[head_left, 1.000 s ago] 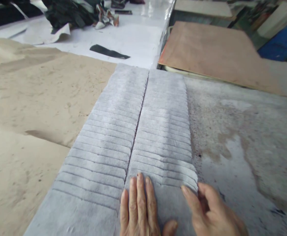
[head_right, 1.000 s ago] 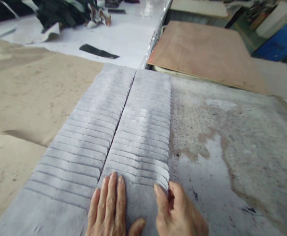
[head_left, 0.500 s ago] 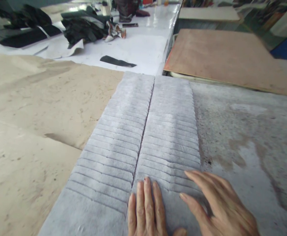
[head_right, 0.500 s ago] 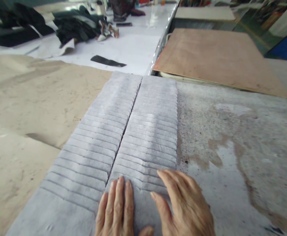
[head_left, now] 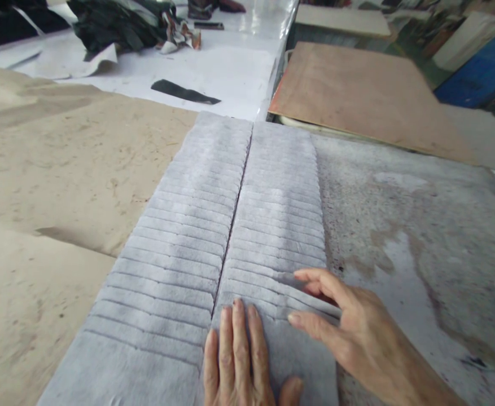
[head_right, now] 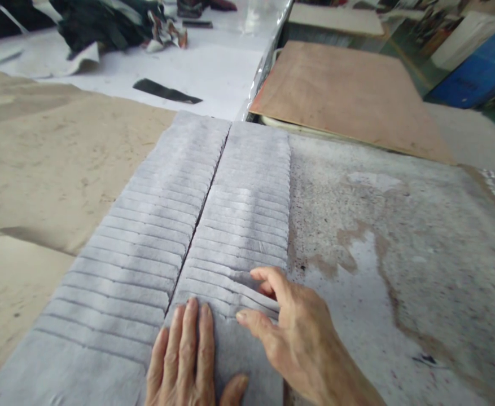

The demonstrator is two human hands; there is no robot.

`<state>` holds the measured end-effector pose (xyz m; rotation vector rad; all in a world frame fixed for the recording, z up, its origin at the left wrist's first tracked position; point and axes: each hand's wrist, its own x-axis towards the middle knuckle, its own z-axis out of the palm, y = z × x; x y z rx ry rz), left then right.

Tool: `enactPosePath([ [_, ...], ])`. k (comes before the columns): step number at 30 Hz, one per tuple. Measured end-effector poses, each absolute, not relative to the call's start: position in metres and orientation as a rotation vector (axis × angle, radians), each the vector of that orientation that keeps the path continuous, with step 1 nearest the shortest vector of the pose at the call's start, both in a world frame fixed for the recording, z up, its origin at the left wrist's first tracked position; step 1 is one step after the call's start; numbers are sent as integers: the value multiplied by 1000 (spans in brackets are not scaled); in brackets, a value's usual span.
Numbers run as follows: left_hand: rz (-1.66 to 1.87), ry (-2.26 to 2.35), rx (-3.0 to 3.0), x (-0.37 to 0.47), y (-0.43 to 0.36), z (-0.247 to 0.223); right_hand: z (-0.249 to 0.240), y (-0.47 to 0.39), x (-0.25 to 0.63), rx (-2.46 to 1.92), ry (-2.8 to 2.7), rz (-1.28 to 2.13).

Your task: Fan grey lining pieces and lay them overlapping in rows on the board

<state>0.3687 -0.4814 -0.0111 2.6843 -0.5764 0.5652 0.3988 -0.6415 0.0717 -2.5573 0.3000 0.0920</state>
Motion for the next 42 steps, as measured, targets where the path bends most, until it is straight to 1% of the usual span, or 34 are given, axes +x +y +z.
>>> enactPosePath([
  [5, 577, -580, 2678, 368, -481, -13, 70, -635, 407, -2615, 318, 293],
  [13, 707, -557, 2650, 370, -484, -21, 62, -630, 410, -2656, 356, 335],
  [19, 766, -557, 2653, 370, -487, -19, 62, -628, 410, -2664, 352, 332],
  [30, 558, -634, 2700, 373, -486, -10, 64, -628, 411, -2758, 293, 268],
  [36, 507, -641, 2702, 372, -486, -3, 52, -636, 407, -2847, 145, 57],
  [40, 405, -594, 2742, 371, -488, 7, 58, -644, 400, -2755, 176, -92],
  [42, 360, -584, 2753, 371, -488, 12, 65, -648, 392, -2666, 282, -73],
])
